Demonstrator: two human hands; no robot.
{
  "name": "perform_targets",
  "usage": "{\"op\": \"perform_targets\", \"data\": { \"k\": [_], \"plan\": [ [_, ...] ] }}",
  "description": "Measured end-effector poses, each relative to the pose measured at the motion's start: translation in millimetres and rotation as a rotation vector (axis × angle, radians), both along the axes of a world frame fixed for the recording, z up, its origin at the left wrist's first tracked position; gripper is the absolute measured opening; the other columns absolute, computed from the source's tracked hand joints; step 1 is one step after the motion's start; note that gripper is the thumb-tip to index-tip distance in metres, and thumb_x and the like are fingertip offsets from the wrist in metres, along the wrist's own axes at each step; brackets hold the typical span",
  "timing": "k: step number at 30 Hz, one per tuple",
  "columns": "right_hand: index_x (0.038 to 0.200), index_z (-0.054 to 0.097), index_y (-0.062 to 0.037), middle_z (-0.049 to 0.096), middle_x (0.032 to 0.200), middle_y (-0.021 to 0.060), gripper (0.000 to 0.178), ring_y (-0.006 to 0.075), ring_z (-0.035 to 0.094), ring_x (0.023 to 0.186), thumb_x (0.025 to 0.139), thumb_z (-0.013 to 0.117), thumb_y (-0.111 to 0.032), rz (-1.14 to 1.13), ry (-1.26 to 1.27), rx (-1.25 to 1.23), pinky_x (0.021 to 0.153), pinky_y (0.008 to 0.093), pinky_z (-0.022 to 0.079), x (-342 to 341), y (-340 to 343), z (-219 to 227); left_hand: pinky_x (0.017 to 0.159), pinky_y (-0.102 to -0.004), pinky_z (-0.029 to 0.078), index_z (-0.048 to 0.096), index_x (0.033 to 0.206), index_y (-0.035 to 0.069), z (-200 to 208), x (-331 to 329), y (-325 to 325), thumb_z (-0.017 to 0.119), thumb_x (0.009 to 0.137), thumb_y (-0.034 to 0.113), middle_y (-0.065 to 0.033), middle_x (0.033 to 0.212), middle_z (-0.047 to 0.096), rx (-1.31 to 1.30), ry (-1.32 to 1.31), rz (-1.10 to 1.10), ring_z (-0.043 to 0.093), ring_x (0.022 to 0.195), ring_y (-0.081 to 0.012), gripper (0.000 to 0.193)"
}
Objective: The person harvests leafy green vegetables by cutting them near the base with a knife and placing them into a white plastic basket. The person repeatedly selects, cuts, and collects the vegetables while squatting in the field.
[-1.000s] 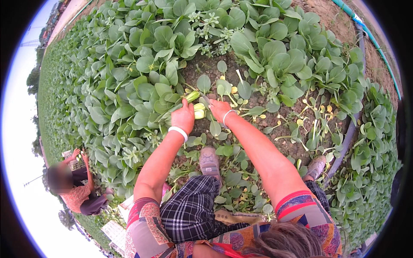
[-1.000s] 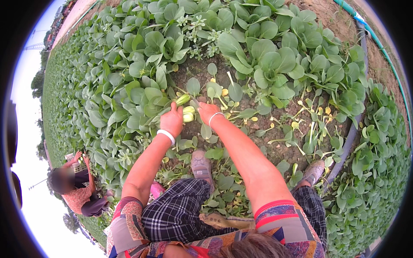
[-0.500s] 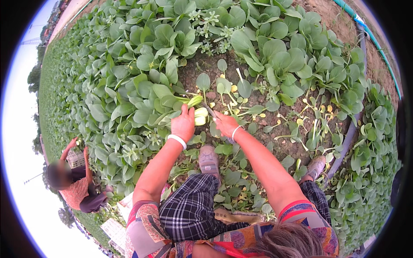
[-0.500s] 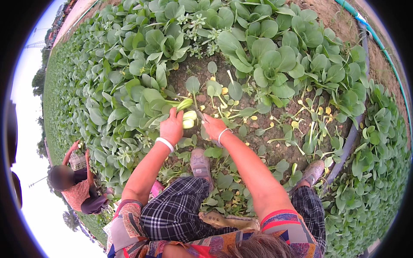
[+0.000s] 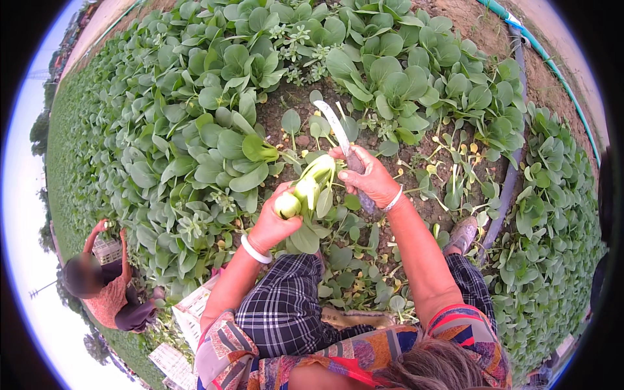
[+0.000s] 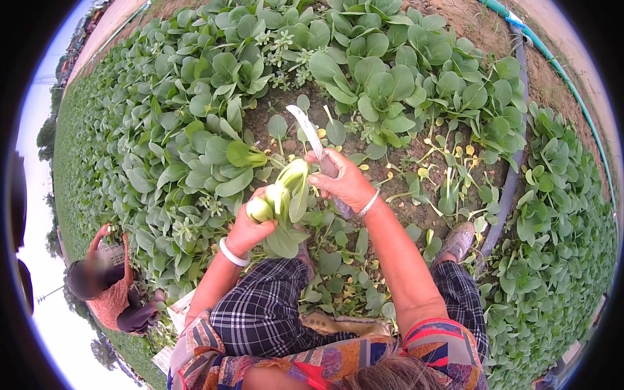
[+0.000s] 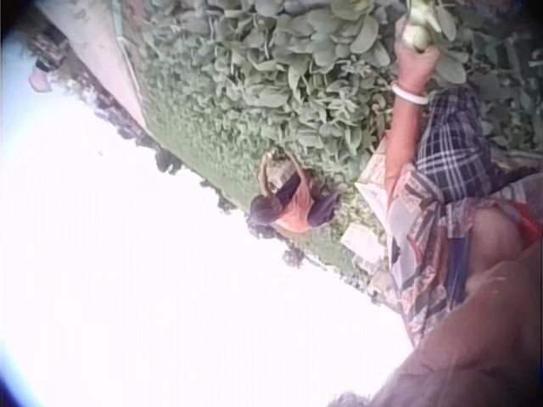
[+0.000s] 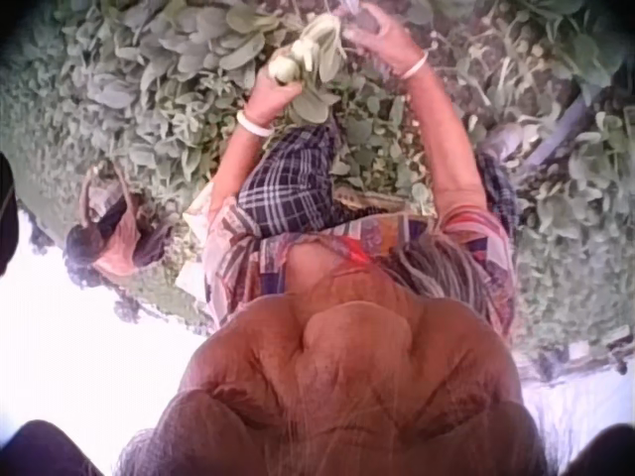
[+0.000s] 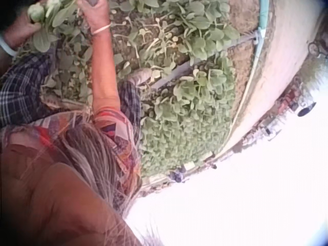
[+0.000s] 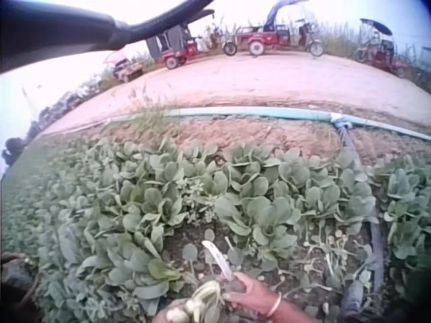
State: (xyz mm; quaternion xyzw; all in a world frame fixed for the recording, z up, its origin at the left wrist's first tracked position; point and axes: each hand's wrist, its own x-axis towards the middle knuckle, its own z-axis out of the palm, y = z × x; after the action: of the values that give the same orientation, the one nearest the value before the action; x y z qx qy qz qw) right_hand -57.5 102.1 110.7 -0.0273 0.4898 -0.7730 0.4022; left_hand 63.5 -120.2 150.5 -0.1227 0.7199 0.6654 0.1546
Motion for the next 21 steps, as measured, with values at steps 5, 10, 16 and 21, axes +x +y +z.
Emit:
{"op": "perform_targets", "data": {
  "k": [5,10,16,21],
  "plan": [
    [0.13,0.052,-0.0095,0.061,0.1,-0.0034,0.053,0.0029,0.053,0.073,0.081,0.074,-0.011,0.071,0.135,0.184,0.058,0.0203,0.047,15.6,9.0,27.7,0.098,-0.0284,0.04,0.059,0.12,-0.001,7.3,5.0,8.1,0.06,0.064,-0.002,-0.0109,0.121,0.054,-0.014,0.037,-0.065,0.052,0.113,-0.0198,0.057],
    [0.125,0.054,-0.0084,0.062,0.087,0.0003,0.047,0.0066,0.055,0.062,0.082,0.073,-0.009,0.135,0.375,0.36,0.055,0.024,0.048,28.5,20.7,55.3,0.097,-0.0282,0.04,0.061,0.116,0.0,28.0,18.1,7.1,0.059,0.063,-0.003,-0.01,0.118,0.054,-0.099,0.185,-0.135,0.053,0.11,-0.02,0.053],
    [0.117,0.058,-0.0064,0.065,0.078,0.0072,0.039,0.0173,0.062,0.059,0.081,0.071,-0.016,0.187,0.494,0.443,0.057,0.0323,0.051,46.8,37.9,112.5,0.093,-0.0297,0.043,0.061,0.117,0.0,87.1,33.1,10.2,0.059,0.064,-0.002,-0.0084,0.109,0.056,-0.12,0.277,-0.214,0.055,0.103,-0.021,0.054],
    [0.092,0.06,-0.0038,0.064,0.076,0.0204,0.025,0.0425,0.061,0.073,0.075,0.066,-0.021,0.081,1.043,0.843,0.068,0.0456,0.05,67.1,48.6,180.7,0.092,-0.0353,0.046,0.061,0.117,0.003,145.0,57.5,7.5,0.064,0.065,0.0,-0.0154,0.109,0.058,-0.527,0.548,-0.262,0.059,0.101,-0.0334,0.052]
  ]
}}
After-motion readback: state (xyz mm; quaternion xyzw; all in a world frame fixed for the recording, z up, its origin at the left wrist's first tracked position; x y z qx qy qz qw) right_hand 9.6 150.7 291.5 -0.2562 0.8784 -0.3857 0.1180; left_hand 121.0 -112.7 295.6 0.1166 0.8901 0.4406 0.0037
